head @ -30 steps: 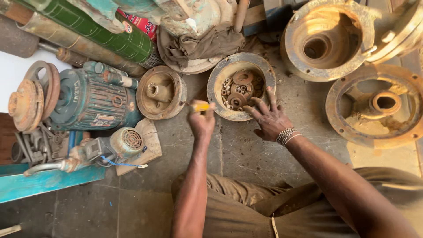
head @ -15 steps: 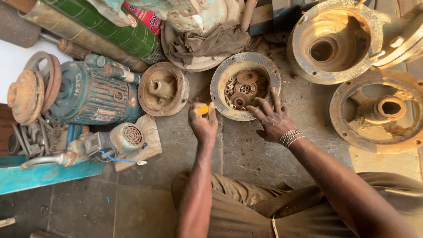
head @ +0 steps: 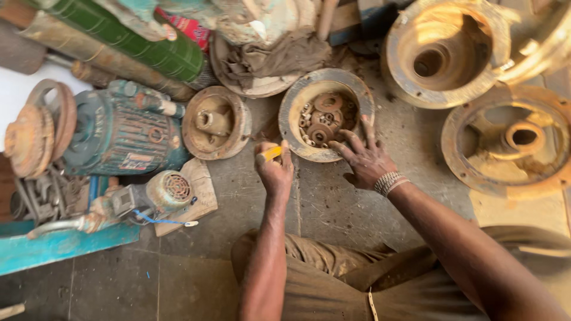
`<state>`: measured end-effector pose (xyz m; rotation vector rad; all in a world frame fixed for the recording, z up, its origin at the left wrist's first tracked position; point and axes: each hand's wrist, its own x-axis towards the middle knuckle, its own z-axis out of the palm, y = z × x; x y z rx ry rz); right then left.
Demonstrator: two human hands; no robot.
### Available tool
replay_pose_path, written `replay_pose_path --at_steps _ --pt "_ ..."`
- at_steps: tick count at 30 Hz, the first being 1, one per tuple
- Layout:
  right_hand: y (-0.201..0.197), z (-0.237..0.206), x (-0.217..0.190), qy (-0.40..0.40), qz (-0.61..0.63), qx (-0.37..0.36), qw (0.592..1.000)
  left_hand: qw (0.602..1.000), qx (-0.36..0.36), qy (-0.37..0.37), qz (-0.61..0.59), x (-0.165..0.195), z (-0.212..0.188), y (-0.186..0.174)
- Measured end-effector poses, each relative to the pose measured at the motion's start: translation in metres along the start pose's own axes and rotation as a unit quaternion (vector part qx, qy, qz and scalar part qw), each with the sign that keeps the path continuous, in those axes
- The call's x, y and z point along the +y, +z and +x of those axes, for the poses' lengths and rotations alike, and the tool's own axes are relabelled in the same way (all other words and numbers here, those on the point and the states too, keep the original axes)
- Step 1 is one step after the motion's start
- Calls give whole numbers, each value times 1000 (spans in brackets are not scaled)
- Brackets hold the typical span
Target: The person sits on the floor of a repair workshop and cleans small rusty metal pump parts, including impellers and washers, picking them one at a time from a bowl-shaped housing. They hold a yellow brush and scrub each part, occasionally turning pieces over and reaching into the pile of parts.
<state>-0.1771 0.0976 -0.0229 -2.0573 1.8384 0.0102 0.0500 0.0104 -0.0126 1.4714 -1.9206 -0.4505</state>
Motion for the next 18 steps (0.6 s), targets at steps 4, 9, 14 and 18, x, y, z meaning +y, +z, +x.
replay_pose_path --at_steps 4,9,14,18 --pt "4 -2 2 -5 -6 10 1000 996 40 71 -34 -1 -1 1" --pt "5 -3 4 -1 -25 9 1000 999 10 34 -3 5 0 3" --pt "3 -4 3 4 -3 3 1000 991 49 126 -2 11 -2 -5" --pt "2 -4 0 -2 15 9 1000 995 13 102 13 9 -1 -4"
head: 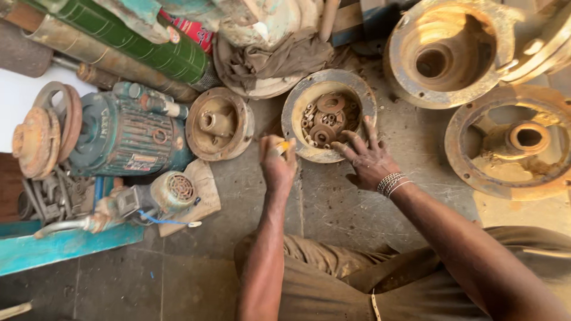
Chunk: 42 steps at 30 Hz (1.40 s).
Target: The person sits on the floor of a repair workshop and cleans small rusty metal pump parts, including impellers and washers, picking them one at a time from a bowl-shaped housing. They hold a yellow brush and scrub each part, occasionally turning pieces over and reaching into the pile of parts.
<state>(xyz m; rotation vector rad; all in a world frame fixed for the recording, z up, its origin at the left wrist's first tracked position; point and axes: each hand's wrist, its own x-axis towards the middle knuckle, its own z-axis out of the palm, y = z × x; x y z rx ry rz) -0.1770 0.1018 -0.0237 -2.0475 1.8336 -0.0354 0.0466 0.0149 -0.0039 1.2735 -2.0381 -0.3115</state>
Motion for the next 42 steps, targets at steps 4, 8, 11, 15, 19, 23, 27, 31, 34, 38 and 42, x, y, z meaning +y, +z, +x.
replay_pose_path --at_steps 4,8,11,15,19,23,27,31,34,38,42 --pt "-1 1 0 -1 8 6 1000 996 -49 -72 5 -3 -4 8" --pt "-1 -2 1 3 -25 0 1000 1000 29 -5 -5 -1 -10 8" --pt "1 -3 1 10 -16 -13 1000 999 36 -2 -28 5 -14 2" --pt "2 0 1 -1 -31 -12 999 997 50 22 -50 9 -11 -7" --pt "3 0 0 -3 1 3 1000 999 -19 -27 -27 9 -11 -7" --pt "1 1 -1 -5 -30 -18 999 997 38 -22 -59 9 -13 -5" --pt "-2 -1 -1 3 -27 -27 999 998 12 0 -64 13 -12 -4" --pt "-2 -1 -2 -2 -23 -17 1000 994 79 56 -54 8 -13 -4" --pt "1 -1 -1 -9 -25 12 1000 999 0 -30 -15 -5 -18 1" --pt "4 0 -1 -4 -42 -5 999 992 69 -82 -72 -31 -28 10" --pt "5 -1 0 -2 -27 3 1000 996 -60 -56 -45 -37 -41 15"
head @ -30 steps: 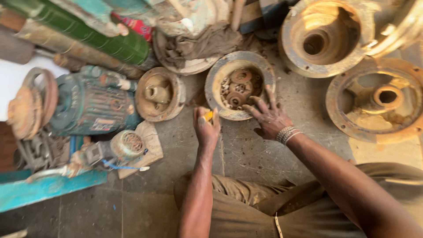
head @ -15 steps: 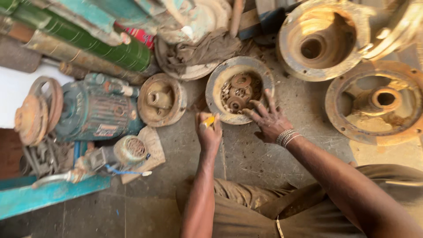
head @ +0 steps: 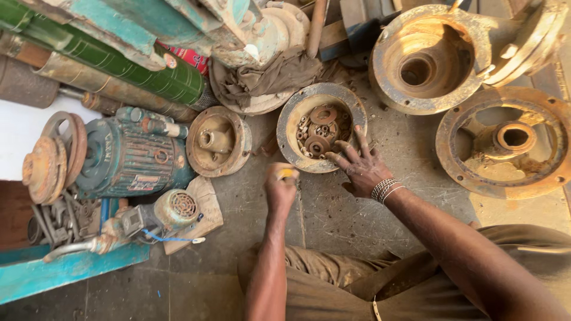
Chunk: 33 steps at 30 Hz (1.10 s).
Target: The person sits on the floor of a repair workshop and cleans small rusty metal pump parts, including impellers and washers, picking them one at a time from a bowl-shaped housing. They hold a yellow brush and scrub each part, occasionally turning pieces over and reaching into the pile of parts.
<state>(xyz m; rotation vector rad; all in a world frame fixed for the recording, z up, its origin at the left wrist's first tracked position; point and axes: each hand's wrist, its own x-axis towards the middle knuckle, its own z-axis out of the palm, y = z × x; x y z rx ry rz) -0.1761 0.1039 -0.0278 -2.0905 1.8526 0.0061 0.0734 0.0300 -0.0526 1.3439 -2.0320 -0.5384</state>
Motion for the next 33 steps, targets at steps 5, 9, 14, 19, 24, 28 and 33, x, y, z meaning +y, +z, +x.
replay_pose_path --at_steps 5,9,14,19,24,28,33 --pt "-3 -2 1 -4 -8 -8 1000 984 107 5 -145 27 -18 1" --pt "-5 -1 -2 4 23 -25 999 951 186 -21 -248 41 -12 -9" --pt "-6 -2 -3 3 16 -31 999 996 40 -45 -62 37 7 -14" --pt "-6 -4 -2 3 10 -27 1000 976 167 -25 -140 32 15 -8" --pt "-5 -1 -3 -1 -14 -31 999 988 127 -9 -87 33 17 -9" --pt "-2 -1 -3 3 11 -15 1000 998 59 -7 6 39 12 -6" --pt "0 0 -1 -2 14 -14 1000 979 172 -40 -101 47 10 1"
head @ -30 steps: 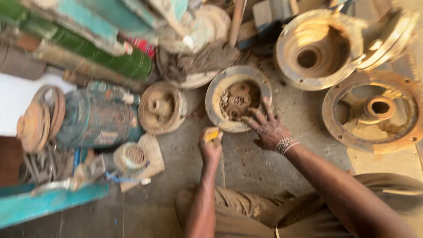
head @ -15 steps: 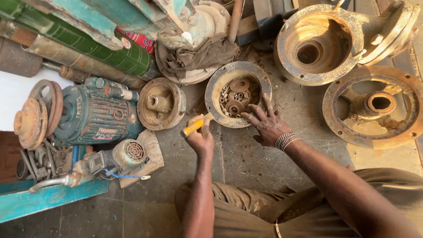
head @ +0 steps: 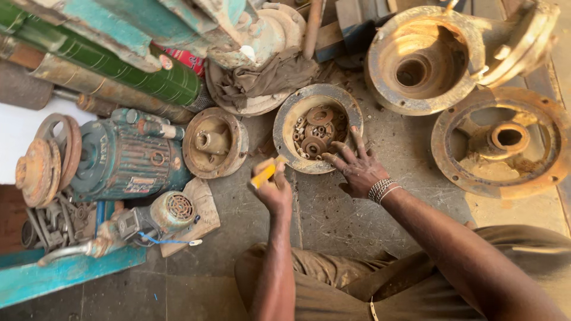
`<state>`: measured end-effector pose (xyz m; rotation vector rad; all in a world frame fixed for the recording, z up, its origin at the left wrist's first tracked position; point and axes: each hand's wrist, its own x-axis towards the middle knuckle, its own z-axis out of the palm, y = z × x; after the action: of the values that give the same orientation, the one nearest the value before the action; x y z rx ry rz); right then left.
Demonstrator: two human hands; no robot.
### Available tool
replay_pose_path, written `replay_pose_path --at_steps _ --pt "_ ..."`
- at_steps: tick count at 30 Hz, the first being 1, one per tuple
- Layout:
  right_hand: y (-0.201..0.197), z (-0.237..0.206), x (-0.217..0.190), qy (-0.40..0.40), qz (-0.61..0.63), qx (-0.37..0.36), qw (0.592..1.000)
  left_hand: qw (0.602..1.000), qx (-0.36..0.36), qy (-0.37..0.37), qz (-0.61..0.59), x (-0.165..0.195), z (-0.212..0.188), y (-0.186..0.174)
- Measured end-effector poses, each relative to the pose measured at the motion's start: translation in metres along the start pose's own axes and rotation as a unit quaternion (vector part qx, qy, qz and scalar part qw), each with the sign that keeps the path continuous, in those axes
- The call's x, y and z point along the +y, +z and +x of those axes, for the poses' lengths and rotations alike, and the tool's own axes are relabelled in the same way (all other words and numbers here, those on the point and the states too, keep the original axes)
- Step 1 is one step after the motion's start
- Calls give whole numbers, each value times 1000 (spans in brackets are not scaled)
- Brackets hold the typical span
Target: The person sits on the floor of a repair workshop and cleans small rusty metal pump parts, including impellers and washers, picking them one at a time from a bowl-shaped housing. They hold a yellow brush and scrub each part, occasionally turning pieces over and reaching into the pile of parts.
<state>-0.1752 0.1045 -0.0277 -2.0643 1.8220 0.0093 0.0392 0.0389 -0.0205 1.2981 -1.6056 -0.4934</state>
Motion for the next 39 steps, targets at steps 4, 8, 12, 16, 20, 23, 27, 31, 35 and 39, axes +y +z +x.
replay_pose_path --at_steps 4,8,12,16,20,23,27,31,35,39 --pt "-1 -1 0 -2 -4 6 1000 985 -80 78 134 6 0 -3" --pt "-1 -1 -1 5 3 -3 1000 999 -42 6 1 8 3 -8" --pt "-1 1 -3 -6 12 4 1000 995 -78 23 65 3 2 -9" --pt "-2 -2 -1 5 10 -2 1000 993 11 118 -1 -4 -1 -7" --pt "-4 -4 0 -2 -7 -16 1000 989 -95 70 94 -5 0 -10" --pt "-4 -2 -1 2 -18 -5 1000 993 -65 82 47 -1 -2 -13" --pt "-2 -1 -3 -8 -15 1 1000 990 -105 -1 94 4 -3 -14" --pt "-3 -2 -2 3 1 1 1000 998 -8 -52 29 8 2 -10" --pt "-4 -4 -2 0 -8 -6 1000 987 -113 60 97 15 8 -14" --pt "-1 -4 -3 1 -4 4 1000 989 -113 77 64 19 8 -14"
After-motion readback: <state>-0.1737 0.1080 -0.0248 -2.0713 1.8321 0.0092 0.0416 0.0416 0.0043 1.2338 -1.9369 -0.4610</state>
